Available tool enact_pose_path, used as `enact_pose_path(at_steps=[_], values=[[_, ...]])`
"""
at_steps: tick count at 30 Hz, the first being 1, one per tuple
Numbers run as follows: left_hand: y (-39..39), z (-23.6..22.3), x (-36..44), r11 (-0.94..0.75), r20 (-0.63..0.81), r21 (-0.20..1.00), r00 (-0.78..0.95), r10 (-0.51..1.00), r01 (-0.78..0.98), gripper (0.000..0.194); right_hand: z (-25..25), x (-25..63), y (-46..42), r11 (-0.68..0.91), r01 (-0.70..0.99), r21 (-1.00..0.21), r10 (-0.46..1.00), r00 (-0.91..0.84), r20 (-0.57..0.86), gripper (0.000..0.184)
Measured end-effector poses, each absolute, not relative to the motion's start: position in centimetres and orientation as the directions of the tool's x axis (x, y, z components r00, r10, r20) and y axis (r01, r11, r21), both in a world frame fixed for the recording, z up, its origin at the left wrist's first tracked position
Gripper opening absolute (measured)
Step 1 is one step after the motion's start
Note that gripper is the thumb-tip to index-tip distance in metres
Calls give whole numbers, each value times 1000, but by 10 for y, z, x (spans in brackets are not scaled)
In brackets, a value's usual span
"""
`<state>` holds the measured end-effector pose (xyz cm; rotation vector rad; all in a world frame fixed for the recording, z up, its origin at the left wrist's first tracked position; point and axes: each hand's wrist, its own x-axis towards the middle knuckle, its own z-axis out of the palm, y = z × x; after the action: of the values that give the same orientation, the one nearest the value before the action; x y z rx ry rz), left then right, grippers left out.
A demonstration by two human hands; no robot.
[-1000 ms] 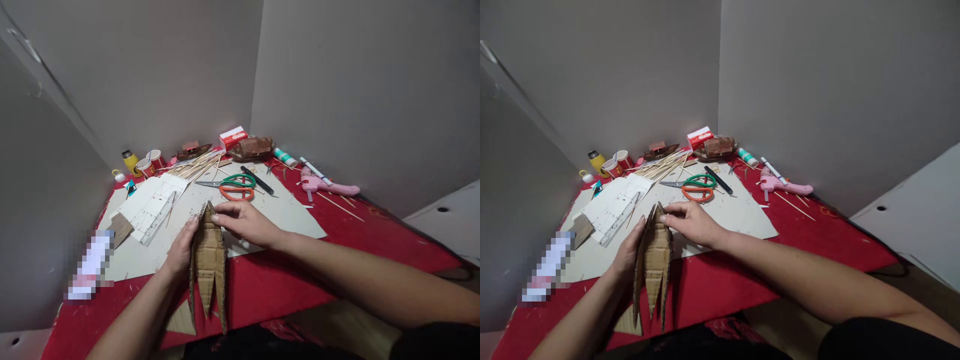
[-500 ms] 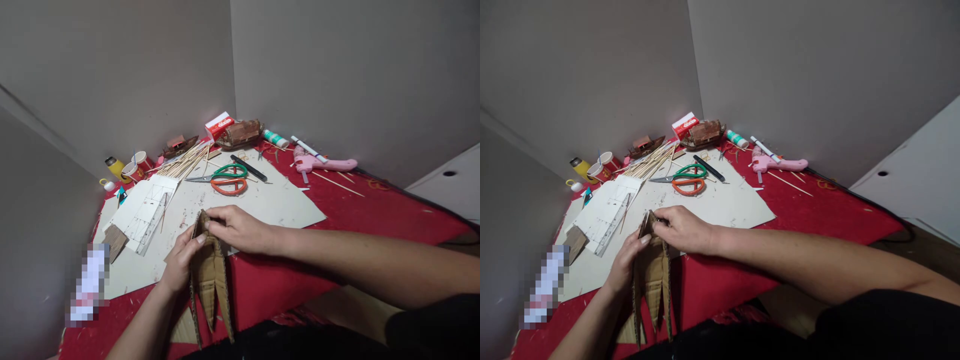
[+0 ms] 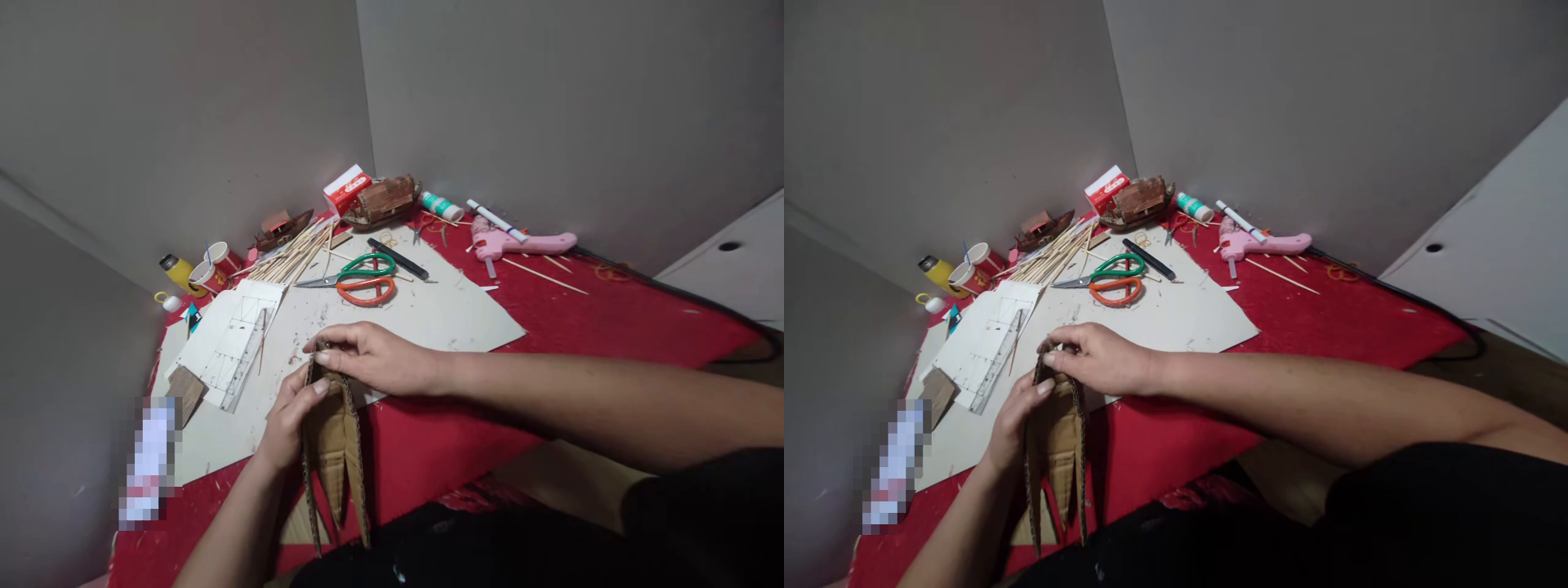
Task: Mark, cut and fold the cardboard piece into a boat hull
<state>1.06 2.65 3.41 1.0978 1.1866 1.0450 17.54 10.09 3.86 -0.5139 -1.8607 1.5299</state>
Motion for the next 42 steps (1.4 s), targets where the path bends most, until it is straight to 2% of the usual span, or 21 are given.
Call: enact_pose_path(at_steps=[7,9,16,18,20,22,24,27,30,34,42], values=[[26,26,6,229,-228,973,42,973,-25,34,37,174,107,54,-154,-987,609,-778,154,6],[27,24,6,241,-238,969,77,968,-44,37,35,173,107,21,-139,-990,617,-778,123,5],[27,24,13,334,-288,904,197,937,-266,39,38,177,108,-26,-58,-998,658,-752,27,10],[27,27,14,262,-241,946,126,962,-190,36,40,177,110,-10,-49,-999,701,-712,28,10],[28,29,14,129,-130,991,-46,990,-26,33,41,177,113,8,-43,-999,746,-665,35,10],[30,30,13,42,-20,992,-185,983,119,30,39,176,116,20,-40,-999,776,-630,40,9],[30,29,13,12,31,985,-244,969,174,28,36,175,118,29,-38,-999,796,-603,46,9],[29,27,14,1,56,975,-253,966,221,28,32,175,118,57,-37,-998,820,-569,68,14],[28,25,14,-22,93,960,-241,966,281,29,30,176,117,81,-29,-996,808,-583,83,11],[28,24,13,-62,128,918,-145,981,392,32,29,177,116,74,-8,-997,774,-630,62,14],[28,27,16,-53,92,907,-73,993,417,33,21,173,111,40,16,-999,757,-653,20,17]])
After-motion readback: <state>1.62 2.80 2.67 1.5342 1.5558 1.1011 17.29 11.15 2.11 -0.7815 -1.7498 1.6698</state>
